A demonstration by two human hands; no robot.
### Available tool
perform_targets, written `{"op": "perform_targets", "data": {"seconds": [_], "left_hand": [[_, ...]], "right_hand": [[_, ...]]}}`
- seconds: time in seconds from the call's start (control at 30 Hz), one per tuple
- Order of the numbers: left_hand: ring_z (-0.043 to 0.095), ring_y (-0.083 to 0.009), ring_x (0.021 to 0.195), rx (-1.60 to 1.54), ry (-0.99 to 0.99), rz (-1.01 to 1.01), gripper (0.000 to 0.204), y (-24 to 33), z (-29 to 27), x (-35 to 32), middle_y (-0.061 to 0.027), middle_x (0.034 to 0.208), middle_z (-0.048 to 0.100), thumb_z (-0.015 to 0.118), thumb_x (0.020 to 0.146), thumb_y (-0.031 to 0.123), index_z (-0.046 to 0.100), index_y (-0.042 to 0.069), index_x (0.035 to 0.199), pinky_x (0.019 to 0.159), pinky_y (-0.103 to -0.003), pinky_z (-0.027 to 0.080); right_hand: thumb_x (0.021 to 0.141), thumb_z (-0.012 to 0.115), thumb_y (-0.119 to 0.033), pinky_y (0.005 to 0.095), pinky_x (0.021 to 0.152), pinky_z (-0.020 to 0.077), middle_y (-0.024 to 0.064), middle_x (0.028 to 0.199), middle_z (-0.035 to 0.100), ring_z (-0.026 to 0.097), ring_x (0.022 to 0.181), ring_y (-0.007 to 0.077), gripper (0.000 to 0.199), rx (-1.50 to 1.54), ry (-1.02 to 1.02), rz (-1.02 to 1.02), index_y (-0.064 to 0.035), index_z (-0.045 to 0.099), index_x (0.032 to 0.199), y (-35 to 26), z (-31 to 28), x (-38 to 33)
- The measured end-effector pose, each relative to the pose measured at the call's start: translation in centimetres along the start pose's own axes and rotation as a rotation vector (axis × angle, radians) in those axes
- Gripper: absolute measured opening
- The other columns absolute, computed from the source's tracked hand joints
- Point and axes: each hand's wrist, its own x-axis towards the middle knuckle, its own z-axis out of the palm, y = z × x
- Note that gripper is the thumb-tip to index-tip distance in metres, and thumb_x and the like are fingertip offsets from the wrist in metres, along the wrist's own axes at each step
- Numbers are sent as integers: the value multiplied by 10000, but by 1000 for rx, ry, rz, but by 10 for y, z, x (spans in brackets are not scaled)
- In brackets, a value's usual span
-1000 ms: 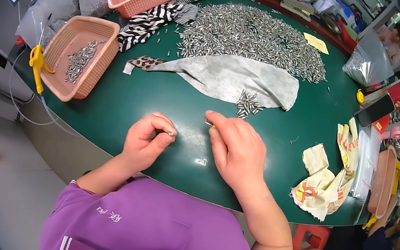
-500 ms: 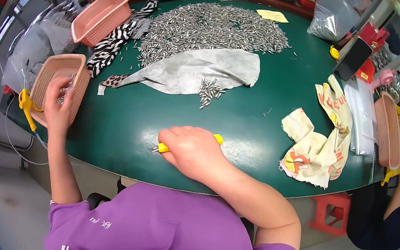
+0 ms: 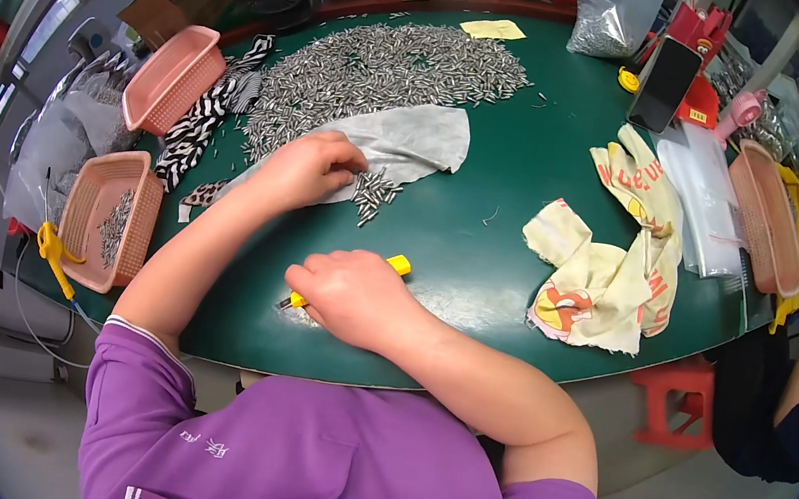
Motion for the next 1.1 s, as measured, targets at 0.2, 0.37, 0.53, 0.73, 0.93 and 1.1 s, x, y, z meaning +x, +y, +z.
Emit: {"op": "perform_targets", "data": {"seconds": [0.2, 0.37, 0.53, 0.73, 0.93, 1.1], "left_hand": [[632, -297, 883, 150, -79, 154, 128, -11, -11, 9, -107, 925, 635, 683, 794, 101, 630, 48, 897, 773, -390, 518], [634, -237, 795, -67, -35, -138, 120, -2, -36, -24, -121, 862, 627, 652, 846, 54, 583, 14, 936, 739, -337, 515], [617, -147, 776, -376, 173, -200, 119, 34, -42, -99, -62, 862, 633, 670, 854, 25, 586, 13, 937, 708, -285, 510], [621, -170, 784, -517, 306, -133, 140, 68, -31, -132, -72, 874, 633, 681, 824, -21, 571, 19, 900, 700, -286, 509], [628, -158, 826, -603, 352, -127, 167, 71, -14, -145, -81, 932, 636, 670, 834, -50, 569, 17, 950, 735, -290, 520], [622, -163, 1027, -1501, 382, -155, 289, 69, 12, -156, -95, 1111, 607, 647, 886, -68, 542, 8, 1145, 884, -287, 526]], "right_hand": [[709, 706, -120, 411, 638, 503, 40, 765, 572, 634, 762, 252, 237, 8, -15, 6, -132, 585, 912, 0, 3, 1], [732, 712, -123, 405, 641, 509, 38, 802, 585, 638, 771, 249, 246, 39, 95, 118, -150, 605, 952, 0, 0, 2], [775, 752, -135, 358, 623, 523, 40, 888, 628, 647, 755, 248, 253, 129, 364, 211, -146, 652, 1007, -3, -11, 10], [779, 782, -186, 341, 600, 521, 42, 887, 653, 654, 741, 227, 205, 105, 350, 96, -117, 678, 942, -8, -6, 10], [736, 760, -91, 344, 600, 521, 33, 883, 633, 651, 734, 233, 206, 216, 356, 118, -129, 668, 916, -13, -3, 13], [713, 774, -50, 327, 588, 525, 28, 861, 630, 649, 728, 202, 234, 379, 374, 76, -138, 706, 919, -16, -9, 16]]}}
